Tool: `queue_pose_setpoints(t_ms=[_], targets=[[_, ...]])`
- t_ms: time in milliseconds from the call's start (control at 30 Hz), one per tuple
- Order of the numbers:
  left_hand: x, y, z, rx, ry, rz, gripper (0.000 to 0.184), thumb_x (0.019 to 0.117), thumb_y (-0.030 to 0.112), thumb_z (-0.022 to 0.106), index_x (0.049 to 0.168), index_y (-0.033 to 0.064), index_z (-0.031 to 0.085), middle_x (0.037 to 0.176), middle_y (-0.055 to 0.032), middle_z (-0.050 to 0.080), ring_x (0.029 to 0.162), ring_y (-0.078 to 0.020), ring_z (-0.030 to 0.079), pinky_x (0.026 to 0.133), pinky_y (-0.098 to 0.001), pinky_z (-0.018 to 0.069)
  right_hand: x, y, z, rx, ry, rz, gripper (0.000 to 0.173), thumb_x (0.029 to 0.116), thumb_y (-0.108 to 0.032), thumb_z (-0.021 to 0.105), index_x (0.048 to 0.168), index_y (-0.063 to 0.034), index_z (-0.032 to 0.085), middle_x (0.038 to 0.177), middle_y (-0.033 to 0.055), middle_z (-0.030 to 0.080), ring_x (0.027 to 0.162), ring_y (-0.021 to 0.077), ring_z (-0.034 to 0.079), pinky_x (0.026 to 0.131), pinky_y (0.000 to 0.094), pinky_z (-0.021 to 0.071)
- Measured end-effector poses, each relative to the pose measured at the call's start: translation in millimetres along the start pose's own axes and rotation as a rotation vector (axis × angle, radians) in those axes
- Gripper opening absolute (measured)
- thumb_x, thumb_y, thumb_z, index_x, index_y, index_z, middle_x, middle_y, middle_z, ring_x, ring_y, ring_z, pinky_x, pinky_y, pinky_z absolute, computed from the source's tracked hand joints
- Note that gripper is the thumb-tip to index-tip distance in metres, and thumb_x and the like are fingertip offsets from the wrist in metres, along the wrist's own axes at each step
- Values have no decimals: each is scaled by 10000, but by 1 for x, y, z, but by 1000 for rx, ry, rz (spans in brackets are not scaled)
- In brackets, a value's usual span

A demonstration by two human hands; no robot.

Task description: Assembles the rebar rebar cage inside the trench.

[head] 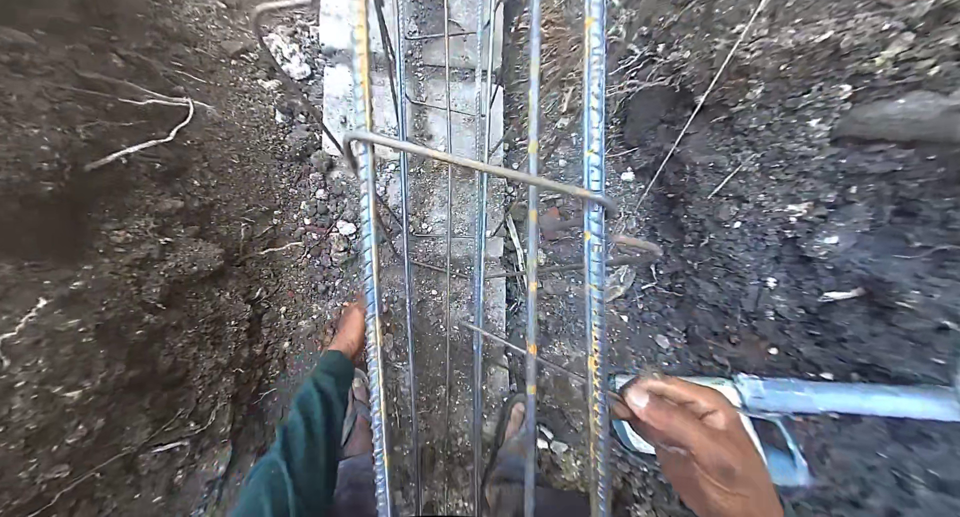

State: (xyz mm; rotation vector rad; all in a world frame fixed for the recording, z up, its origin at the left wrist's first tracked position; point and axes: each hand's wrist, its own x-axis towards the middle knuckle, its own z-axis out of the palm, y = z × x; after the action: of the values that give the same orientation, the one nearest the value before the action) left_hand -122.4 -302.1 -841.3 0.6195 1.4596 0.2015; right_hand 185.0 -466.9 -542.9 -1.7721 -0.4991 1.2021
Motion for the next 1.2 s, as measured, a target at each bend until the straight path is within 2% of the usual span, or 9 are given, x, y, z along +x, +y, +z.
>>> queue_pose_setpoints(t_ms=[167, 400, 533, 667, 867, 967, 1067, 1133, 1200], targets=[[-15, 2, 74, -670, 254, 116, 512, 1123, 303, 321, 618, 224, 350, 468, 95, 365, 393, -43, 382, 454, -199, 414, 4, -8, 4, 43, -127, 84, 154, 899, -226, 689, 790, -290, 778, 640, -175, 637, 546, -89, 521, 519, 111, 428], [-40, 18, 57, -593, 218, 140, 548, 1111, 295, 303, 565, 243, 301, 426, 94, 304, 354, -49, 294, 405, -207, 311, -34, -38, -53, 6, -170, 113, 195, 934, -252, 639, 776, -318, 734, 660, -197, 583, 590, -74, 505, 574, 153, 428], [-74, 40, 33, -541, 224, 204, 531, 1098, 269, 267, 568, 259, 287, 419, 101, 305, 354, -47, 305, 414, -219, 344, -30, -47, -39, 7, -240, 68, 120, 934, -313, 700, 817, -303, 723, 710, -187, 615, 648, -72, 544, 627, 146, 457], [-117, 63, -26, -356, 167, 371, 521, 1106, 335, 277, 603, 254, 387, 460, 115, 363, 402, -47, 375, 452, -241, 394, -30, -30, -27, 132, -211, 58, 158, 910, -299, 709, 753, -279, 715, 629, -181, 553, 559, -88, 474, 531, 115, 393], [-180, 106, 19, -124, 194, 341, 538, 1090, 210, 283, 582, 198, 459, 468, 113, 449, 415, -10, 435, 453, -201, 415, -37, -12, -35, 206, -100, 118, 209, 856, -305, 712, 651, -304, 673, 543, -184, 484, 492, -61, 449, 496, 151, 391], [-183, 106, 26, -140, 159, 333, 527, 1113, 231, 208, 698, 143, 522, 548, 97, 490, 478, -15, 463, 510, -188, 433, -19, -38, -32, 1, -244, 225, 136, 891, -237, 575, 820, -216, 689, 639, -130, 607, 542, 6, 570, 556, 226, 520], [-183, 99, 26, -214, 91, 356, 529, 1115, 250, 105, 941, 77, 574, 701, 56, 577, 621, -46, 553, 652, -210, 505, -1, -68, -8, -364, -429, 227, 314, 952, -204, 507, 1159, -70, 700, 793, -56, 597, 622, 22, 525, 587, 235, 468], [-186, 97, 27, -241, 62, 387, 583, 1106, 292, 50, 981, 78, 577, 761, 51, 611, 679, -47, 582, 696, -206, 520, 5, -67, -4, -452, -471, 184, 312, 1017, -269, 542, 1115, -42, 731, 978, 20, 721, 842, 51, 644, 794, 286, 542], [-190, 98, 29, -206, 90, 386, 578, 1105, 296, 65, 949, 88, 580, 747, 60, 603, 674, -40, 573, 691, -204, 512, -2, -55, -13, -371, -354, 178, 269, 987, -257, 565, 972, -59, 748, 894, -28, 711, 778, 14, 624, 745, 255, 529]])
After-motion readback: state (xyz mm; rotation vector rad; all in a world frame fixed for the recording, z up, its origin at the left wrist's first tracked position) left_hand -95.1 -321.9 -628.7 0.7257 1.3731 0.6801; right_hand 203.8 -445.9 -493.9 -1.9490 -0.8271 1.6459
